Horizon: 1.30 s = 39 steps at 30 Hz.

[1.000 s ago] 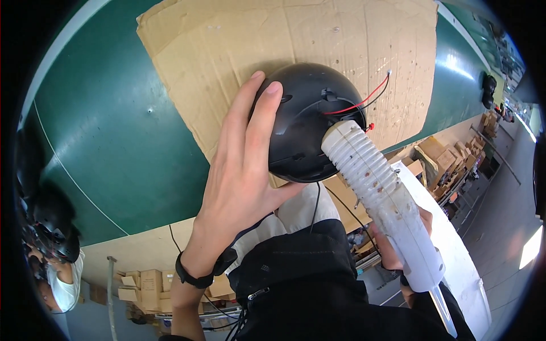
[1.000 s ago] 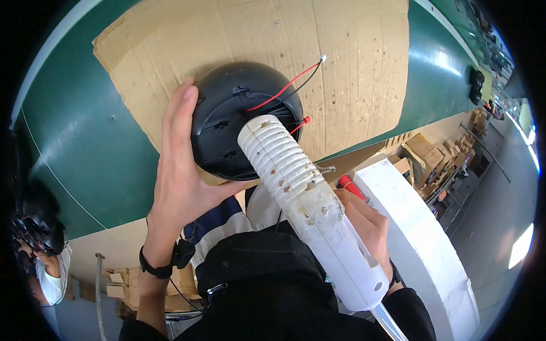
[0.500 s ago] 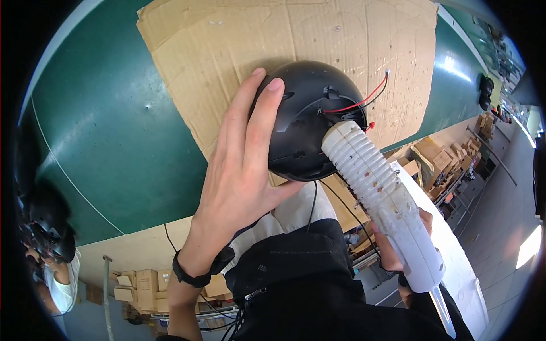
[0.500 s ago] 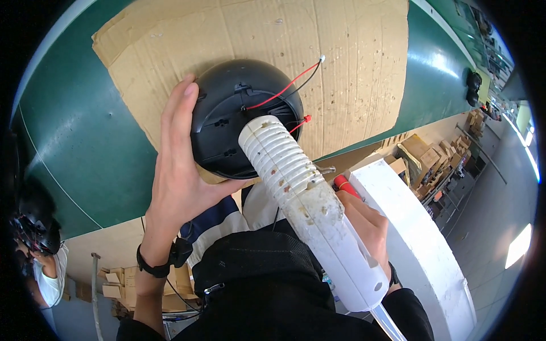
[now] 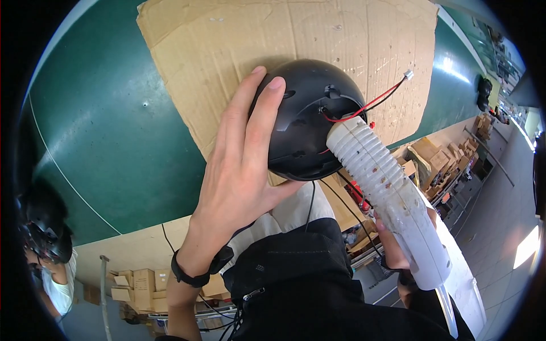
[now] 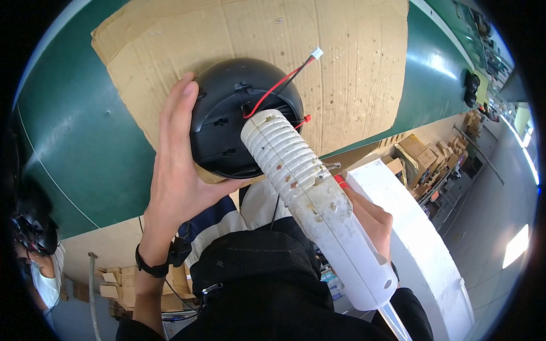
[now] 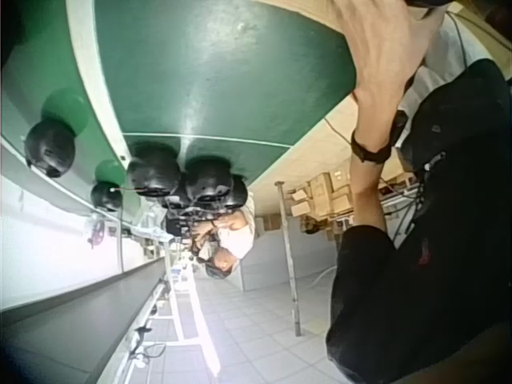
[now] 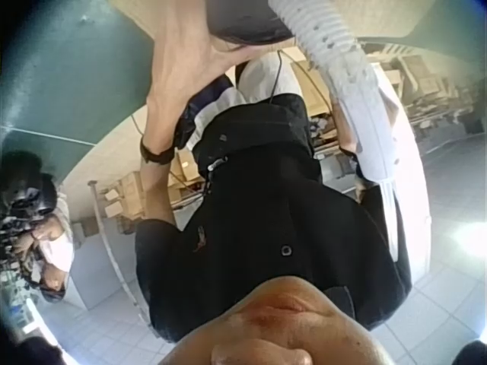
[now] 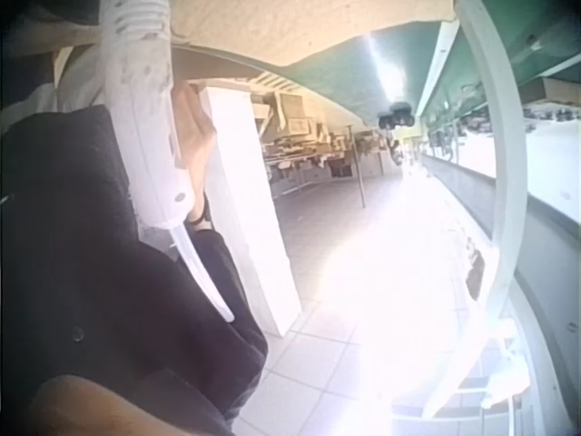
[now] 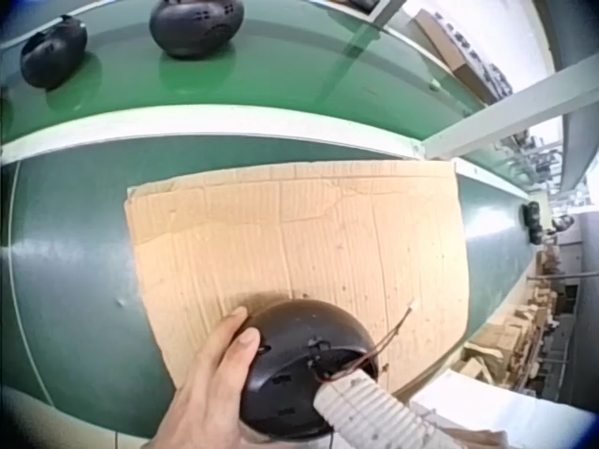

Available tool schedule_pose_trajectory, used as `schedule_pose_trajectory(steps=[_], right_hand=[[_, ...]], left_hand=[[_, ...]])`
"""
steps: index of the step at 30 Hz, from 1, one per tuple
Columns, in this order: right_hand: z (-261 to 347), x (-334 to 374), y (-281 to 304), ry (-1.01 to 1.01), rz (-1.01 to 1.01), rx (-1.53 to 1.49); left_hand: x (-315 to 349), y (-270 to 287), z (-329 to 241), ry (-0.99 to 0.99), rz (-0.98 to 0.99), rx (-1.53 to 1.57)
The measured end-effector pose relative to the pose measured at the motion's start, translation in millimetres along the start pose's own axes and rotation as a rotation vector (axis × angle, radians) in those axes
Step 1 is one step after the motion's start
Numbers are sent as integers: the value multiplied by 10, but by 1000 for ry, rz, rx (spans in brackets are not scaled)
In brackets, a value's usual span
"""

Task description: Applying hot glue to internal components and assembling black plastic housing units on a production line.

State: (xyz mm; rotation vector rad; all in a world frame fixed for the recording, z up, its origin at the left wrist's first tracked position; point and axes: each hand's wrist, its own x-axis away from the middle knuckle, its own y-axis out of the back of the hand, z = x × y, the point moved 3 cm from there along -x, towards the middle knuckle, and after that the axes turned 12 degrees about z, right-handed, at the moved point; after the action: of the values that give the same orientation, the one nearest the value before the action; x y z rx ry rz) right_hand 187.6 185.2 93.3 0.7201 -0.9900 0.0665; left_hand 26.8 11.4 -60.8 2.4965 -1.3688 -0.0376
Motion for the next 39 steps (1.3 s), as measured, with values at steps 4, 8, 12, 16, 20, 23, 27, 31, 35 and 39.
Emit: schedule_pose_trajectory(steps=[4,8,12,16,20,23,27,31,35,39], right_hand=[[126,34,-55,-435,-26,371],[81,52,94,-98,-26,135],[-165,40,-74,-262,69,93],[-231,132,-3,-250,74,194],[11,60,-32,4,14,-163],[203,17,38,30,149,-85],[-165,525,-130,-381,-242,-630],[-381,680,42,-301,-133,-63],[-82,469,93,-11,100,454],[-100,552,37,-246,-126,114]], left_hand=[[30,9,23,15,2,-19],[-62,5,-31,-23,-14,28],[51,6,30,16,-2,-25],[-15,-2,5,-9,-15,-1],[57,-12,24,2,-10,-26],[131,9,54,31,-26,-56],[27,-57,-11,7,-51,-2],[80,-44,5,17,-57,-11],[97,-71,9,23,-58,-13],[78,-69,12,15,-64,-4]])
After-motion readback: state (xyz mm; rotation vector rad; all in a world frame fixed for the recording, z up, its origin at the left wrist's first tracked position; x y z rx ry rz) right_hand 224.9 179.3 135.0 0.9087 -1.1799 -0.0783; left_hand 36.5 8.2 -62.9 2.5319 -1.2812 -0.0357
